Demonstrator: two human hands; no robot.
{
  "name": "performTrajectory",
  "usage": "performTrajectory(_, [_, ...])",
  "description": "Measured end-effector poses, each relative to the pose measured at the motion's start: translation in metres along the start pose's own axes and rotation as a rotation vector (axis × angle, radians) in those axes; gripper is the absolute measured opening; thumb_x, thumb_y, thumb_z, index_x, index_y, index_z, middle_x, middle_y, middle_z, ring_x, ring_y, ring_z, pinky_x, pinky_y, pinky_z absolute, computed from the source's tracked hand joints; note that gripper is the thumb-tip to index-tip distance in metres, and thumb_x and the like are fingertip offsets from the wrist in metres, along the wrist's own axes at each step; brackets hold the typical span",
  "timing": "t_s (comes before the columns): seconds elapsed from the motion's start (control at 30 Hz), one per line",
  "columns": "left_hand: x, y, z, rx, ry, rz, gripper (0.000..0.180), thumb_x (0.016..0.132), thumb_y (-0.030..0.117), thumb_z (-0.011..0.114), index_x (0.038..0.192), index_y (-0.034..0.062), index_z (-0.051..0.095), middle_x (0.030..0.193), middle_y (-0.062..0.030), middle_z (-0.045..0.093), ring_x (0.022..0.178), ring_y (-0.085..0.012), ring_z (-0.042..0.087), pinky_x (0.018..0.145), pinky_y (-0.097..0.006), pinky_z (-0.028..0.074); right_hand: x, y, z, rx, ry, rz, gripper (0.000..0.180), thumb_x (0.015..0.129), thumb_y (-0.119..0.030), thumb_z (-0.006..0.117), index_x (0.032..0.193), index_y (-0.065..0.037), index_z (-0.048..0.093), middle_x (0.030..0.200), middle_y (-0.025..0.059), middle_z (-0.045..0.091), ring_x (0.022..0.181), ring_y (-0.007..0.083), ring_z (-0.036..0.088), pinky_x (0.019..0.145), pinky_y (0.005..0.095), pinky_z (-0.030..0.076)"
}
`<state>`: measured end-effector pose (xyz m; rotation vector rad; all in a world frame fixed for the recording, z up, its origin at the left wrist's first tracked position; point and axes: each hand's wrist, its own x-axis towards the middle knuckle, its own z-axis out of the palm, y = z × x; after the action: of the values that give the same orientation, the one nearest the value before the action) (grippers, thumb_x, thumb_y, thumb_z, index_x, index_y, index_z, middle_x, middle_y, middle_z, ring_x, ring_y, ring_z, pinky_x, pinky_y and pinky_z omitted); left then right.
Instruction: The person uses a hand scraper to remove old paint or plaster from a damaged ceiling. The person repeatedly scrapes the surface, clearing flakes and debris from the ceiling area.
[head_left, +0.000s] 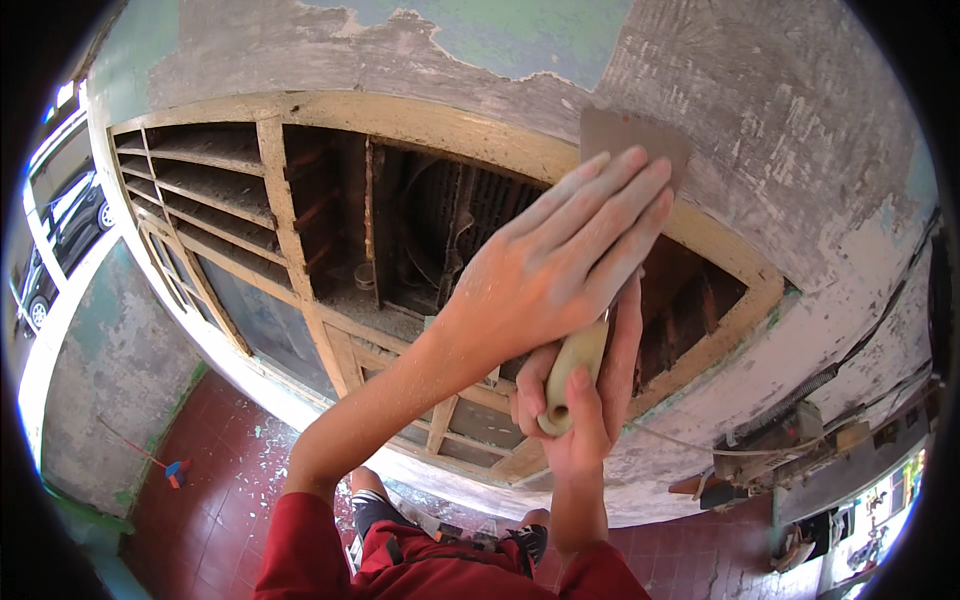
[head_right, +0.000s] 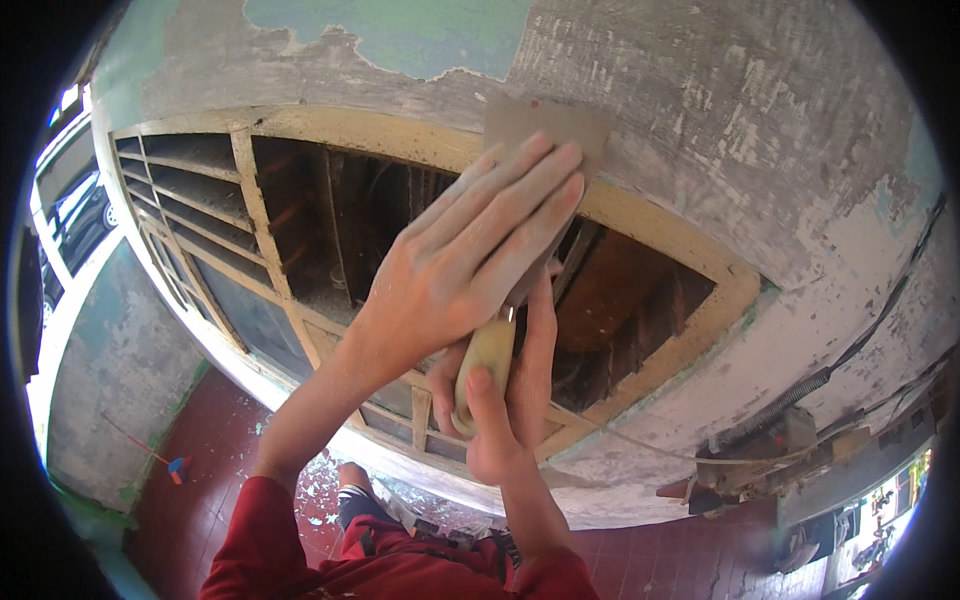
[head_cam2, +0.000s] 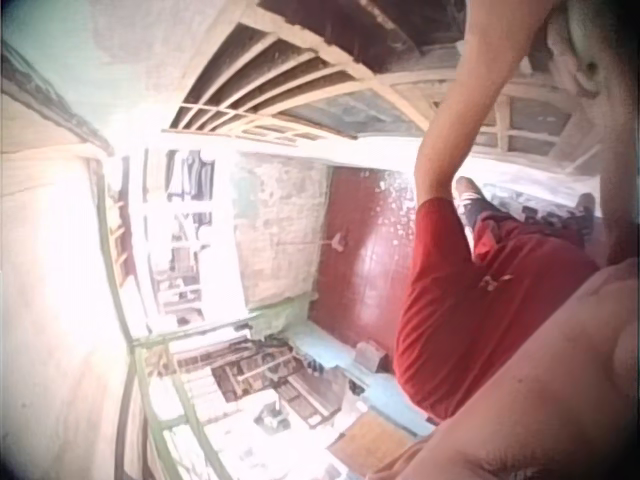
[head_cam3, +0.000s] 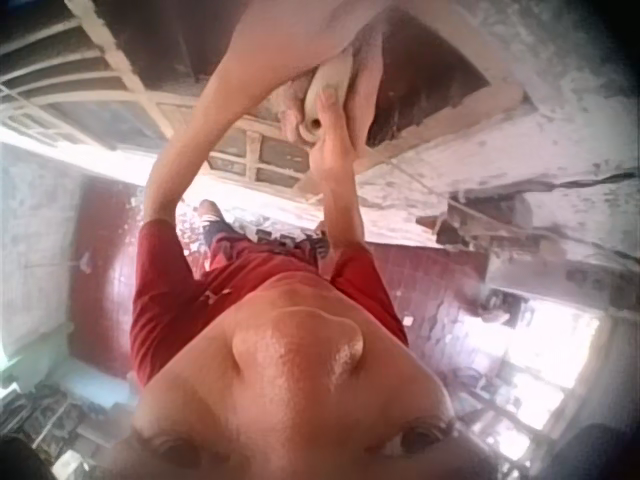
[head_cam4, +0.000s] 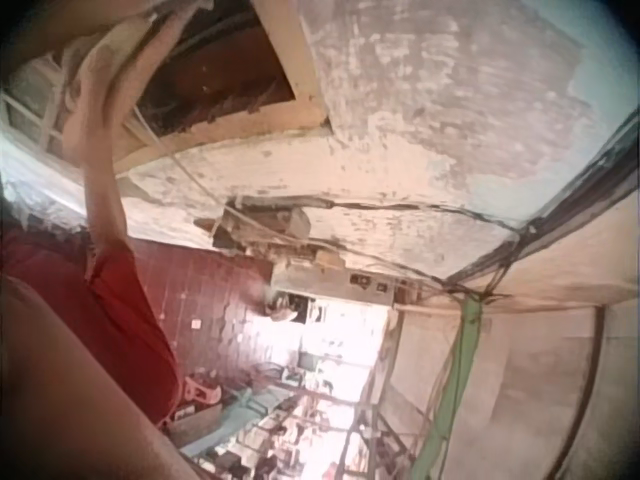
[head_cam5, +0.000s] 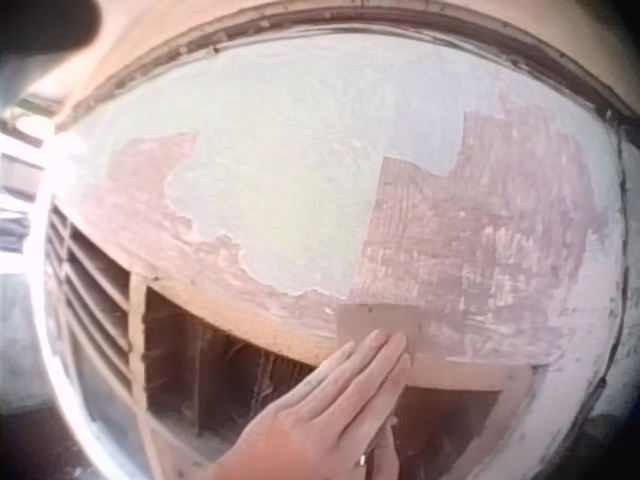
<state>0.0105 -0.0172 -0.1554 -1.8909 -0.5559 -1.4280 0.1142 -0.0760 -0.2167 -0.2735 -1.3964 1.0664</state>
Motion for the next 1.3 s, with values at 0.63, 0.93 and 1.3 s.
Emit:
performTrajectory(0.63, [0.010, -0.030, 0.015, 0.121, 0.078, 0.134, 0.043, 0.072, 0.006, 0.061, 0.113, -0.0046, 0.062, 0.122, -0.0147, 0.060, 0.117, -0.0297, 0.058, 0.100, -0.038, 0.050, 0.013, -0.002, 0.029, 0.036, 0.065, -0.053, 0.091, 0.084, -0.020, 0.049, 0.152, -0.005, -0.011, 0.122, 0.0293, 0.051, 0.037, 0.0126, 0.046, 0.034, 0.0237, 0.032])
performTrajectory(0.93, [0.007, -0.031, 0.015, 0.143, 0.099, 0.130, 0.045, 0.073, 0.006, 0.061, 0.117, -0.0015, 0.061, 0.124, -0.0108, 0.060, 0.119, -0.0261, 0.057, 0.100, -0.036, 0.050, 0.006, 0.014, 0.027, 0.073, 0.021, -0.084, 0.062, 0.084, -0.011, 0.046, 0.139, -0.002, 0.020, 0.122, 0.0218, 0.049, 0.036, 0.0112, 0.045, 0.034, 0.0224, 0.028])
performTrajectory(1.3, [0.009, -0.037, 0.016, 0.180, 0.059, 0.163, 0.042, 0.075, 0.007, 0.060, 0.116, 0.0002, 0.062, 0.125, -0.0104, 0.060, 0.118, -0.0248, 0.058, 0.099, -0.034, 0.050, 0.011, 0.007, 0.034, 0.033, 0.090, -0.122, 0.019, 0.081, -0.007, 0.044, 0.094, -0.006, 0.030, 0.062, 0.0043, 0.038, 0.032, 0.0089, 0.037, 0.032, 0.0223, 0.022])
